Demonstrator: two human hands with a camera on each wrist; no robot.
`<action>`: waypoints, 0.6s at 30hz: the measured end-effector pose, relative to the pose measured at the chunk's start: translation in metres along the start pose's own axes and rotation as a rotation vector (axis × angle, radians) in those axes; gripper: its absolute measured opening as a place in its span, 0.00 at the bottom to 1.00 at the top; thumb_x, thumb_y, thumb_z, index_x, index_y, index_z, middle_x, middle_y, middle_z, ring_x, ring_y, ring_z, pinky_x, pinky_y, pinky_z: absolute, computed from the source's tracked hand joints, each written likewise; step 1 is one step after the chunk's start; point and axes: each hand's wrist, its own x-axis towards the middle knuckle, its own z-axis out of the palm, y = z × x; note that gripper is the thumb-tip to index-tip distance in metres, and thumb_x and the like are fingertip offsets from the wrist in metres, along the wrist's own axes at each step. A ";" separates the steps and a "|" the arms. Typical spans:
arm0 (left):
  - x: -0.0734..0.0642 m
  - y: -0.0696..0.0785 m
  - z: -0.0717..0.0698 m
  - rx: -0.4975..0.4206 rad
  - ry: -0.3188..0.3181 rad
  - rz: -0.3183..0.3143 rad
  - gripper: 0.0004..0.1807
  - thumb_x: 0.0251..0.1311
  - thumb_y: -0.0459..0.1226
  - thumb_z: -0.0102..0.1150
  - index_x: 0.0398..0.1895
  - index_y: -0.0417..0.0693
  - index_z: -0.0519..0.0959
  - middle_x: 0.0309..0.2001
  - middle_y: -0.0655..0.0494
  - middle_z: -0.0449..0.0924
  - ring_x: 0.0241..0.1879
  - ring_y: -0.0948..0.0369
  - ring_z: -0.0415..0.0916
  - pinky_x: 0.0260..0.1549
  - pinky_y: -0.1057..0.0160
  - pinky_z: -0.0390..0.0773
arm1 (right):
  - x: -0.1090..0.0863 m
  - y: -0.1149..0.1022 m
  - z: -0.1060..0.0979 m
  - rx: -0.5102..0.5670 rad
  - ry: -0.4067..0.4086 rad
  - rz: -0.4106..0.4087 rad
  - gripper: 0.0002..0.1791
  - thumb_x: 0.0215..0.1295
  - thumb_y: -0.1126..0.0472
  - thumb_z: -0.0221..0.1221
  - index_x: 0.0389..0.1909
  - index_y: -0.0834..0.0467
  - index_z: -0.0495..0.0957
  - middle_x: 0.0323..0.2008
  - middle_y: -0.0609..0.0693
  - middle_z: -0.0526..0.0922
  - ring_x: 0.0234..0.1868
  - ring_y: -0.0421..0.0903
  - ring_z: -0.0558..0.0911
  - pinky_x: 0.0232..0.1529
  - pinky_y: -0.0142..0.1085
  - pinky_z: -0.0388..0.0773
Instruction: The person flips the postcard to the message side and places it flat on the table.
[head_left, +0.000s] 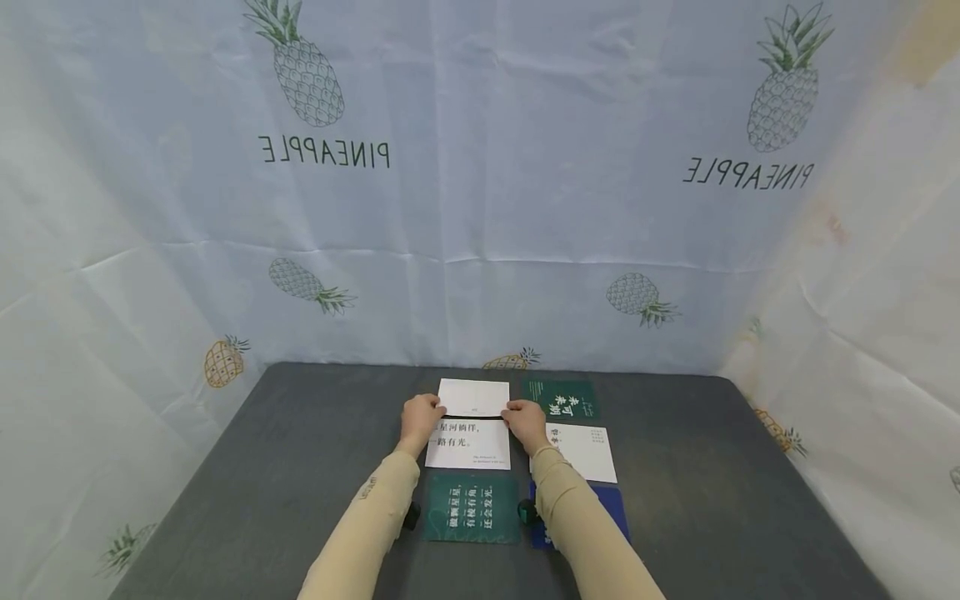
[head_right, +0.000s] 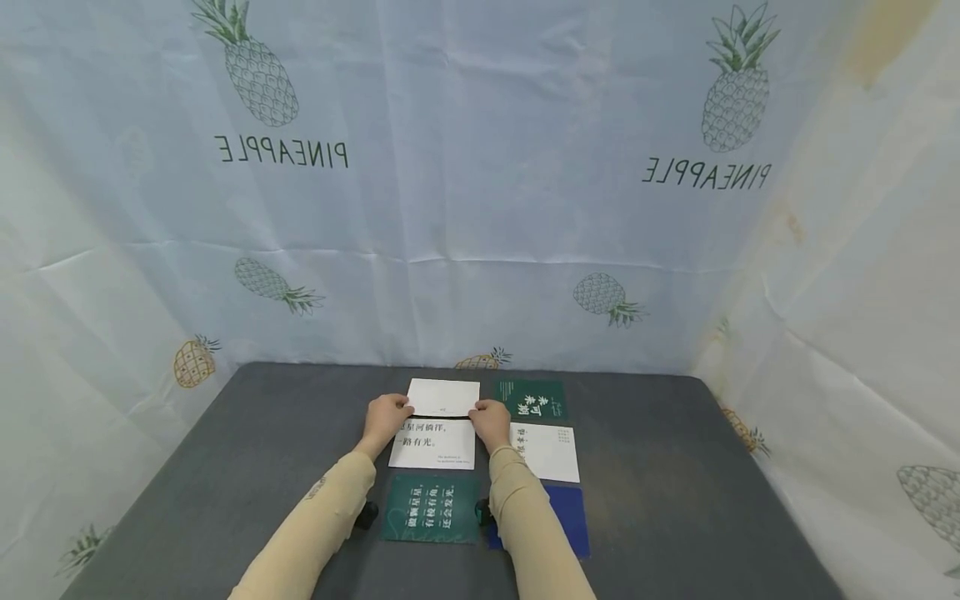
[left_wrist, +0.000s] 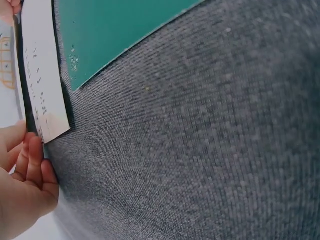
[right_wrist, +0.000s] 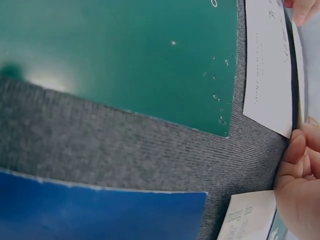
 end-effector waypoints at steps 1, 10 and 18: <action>-0.001 0.000 0.000 0.005 0.001 -0.002 0.14 0.57 0.34 0.60 0.45 0.35 0.81 0.45 0.40 0.82 0.43 0.48 0.80 0.44 0.50 0.78 | 0.000 0.000 0.000 -0.012 0.004 -0.003 0.18 0.60 0.66 0.57 0.50 0.69 0.77 0.47 0.65 0.81 0.38 0.50 0.84 0.37 0.37 0.80; -0.002 0.002 0.006 0.022 0.013 -0.016 0.15 0.57 0.34 0.60 0.46 0.35 0.80 0.45 0.40 0.82 0.45 0.48 0.80 0.47 0.50 0.77 | -0.003 -0.005 -0.001 -0.210 0.069 -0.039 0.15 0.57 0.65 0.59 0.46 0.67 0.80 0.45 0.61 0.83 0.45 0.55 0.82 0.44 0.45 0.79; -0.002 0.002 0.005 0.070 0.027 0.004 0.11 0.55 0.33 0.60 0.39 0.35 0.82 0.40 0.41 0.83 0.35 0.52 0.79 0.40 0.52 0.78 | -0.003 -0.007 -0.003 -0.287 0.027 -0.068 0.16 0.57 0.66 0.58 0.47 0.65 0.80 0.49 0.60 0.82 0.52 0.58 0.80 0.48 0.47 0.77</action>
